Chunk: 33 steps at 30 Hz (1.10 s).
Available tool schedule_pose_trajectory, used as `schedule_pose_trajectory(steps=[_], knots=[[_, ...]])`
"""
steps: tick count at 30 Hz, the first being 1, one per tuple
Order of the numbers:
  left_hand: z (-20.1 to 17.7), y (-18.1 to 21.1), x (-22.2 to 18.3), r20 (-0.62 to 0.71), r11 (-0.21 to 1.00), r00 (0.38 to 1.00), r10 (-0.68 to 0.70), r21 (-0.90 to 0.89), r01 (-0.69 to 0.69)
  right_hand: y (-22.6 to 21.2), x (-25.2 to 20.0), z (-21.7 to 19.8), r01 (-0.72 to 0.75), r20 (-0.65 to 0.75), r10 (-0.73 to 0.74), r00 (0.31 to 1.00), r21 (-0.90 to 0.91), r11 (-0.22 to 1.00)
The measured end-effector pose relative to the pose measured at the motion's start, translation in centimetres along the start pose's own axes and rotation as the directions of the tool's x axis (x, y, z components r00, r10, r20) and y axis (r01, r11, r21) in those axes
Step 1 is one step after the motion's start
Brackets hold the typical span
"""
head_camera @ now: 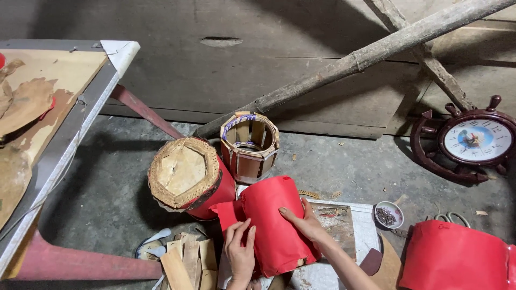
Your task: Wrapping and securing red material onto small wooden drum frames in a workshop environment.
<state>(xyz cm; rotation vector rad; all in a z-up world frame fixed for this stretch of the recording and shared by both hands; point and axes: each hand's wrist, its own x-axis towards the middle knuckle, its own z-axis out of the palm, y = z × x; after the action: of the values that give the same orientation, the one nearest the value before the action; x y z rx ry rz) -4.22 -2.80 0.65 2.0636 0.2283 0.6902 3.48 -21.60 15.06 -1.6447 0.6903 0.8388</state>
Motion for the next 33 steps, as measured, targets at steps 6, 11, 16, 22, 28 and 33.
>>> schedule_pose_trajectory(steps=[6, 11, 16, 22, 28, 33], knots=[[-0.8, 0.9, -0.3, 0.285, 0.988, 0.951, -0.124, 0.120, 0.093, 0.5, 0.3, 0.8, 0.052, -0.056, -0.056, 0.997, -0.070, 0.996], [-1.8, 4.2, 2.0, 0.504, 0.850, 0.686, -0.525, 0.348, 0.395, 1.3, 1.4, 1.7, 0.103, -0.070, -0.115, 0.991, -0.150, 0.983], [-1.8, 4.2, 2.2, 0.530, 0.793, 0.592, -0.607, 0.452, 0.409, 1.6, 2.0, 1.9, 0.057, -0.050, -0.075, 0.996, -0.294, 0.954], [-1.5, 3.2, 2.1, 0.513, 0.765, 0.570, -0.642, 0.472, 0.438, 1.5, 1.6, 0.9, 0.089, 0.122, -0.089, 0.988, 0.011, 0.996], [-1.9, 3.3, 2.4, 0.527, 0.748, 0.532, -0.663, 0.480, 0.458, 2.0, 2.6, -0.3, 0.120, 0.192, -0.138, 0.972, 0.105, 0.987], [-1.9, 3.0, 2.5, 0.522, 0.749, 0.538, -0.662, 0.471, 0.466, 1.2, 1.7, -1.0, -0.067, 0.245, -0.004, 0.970, 0.280, 0.958]])
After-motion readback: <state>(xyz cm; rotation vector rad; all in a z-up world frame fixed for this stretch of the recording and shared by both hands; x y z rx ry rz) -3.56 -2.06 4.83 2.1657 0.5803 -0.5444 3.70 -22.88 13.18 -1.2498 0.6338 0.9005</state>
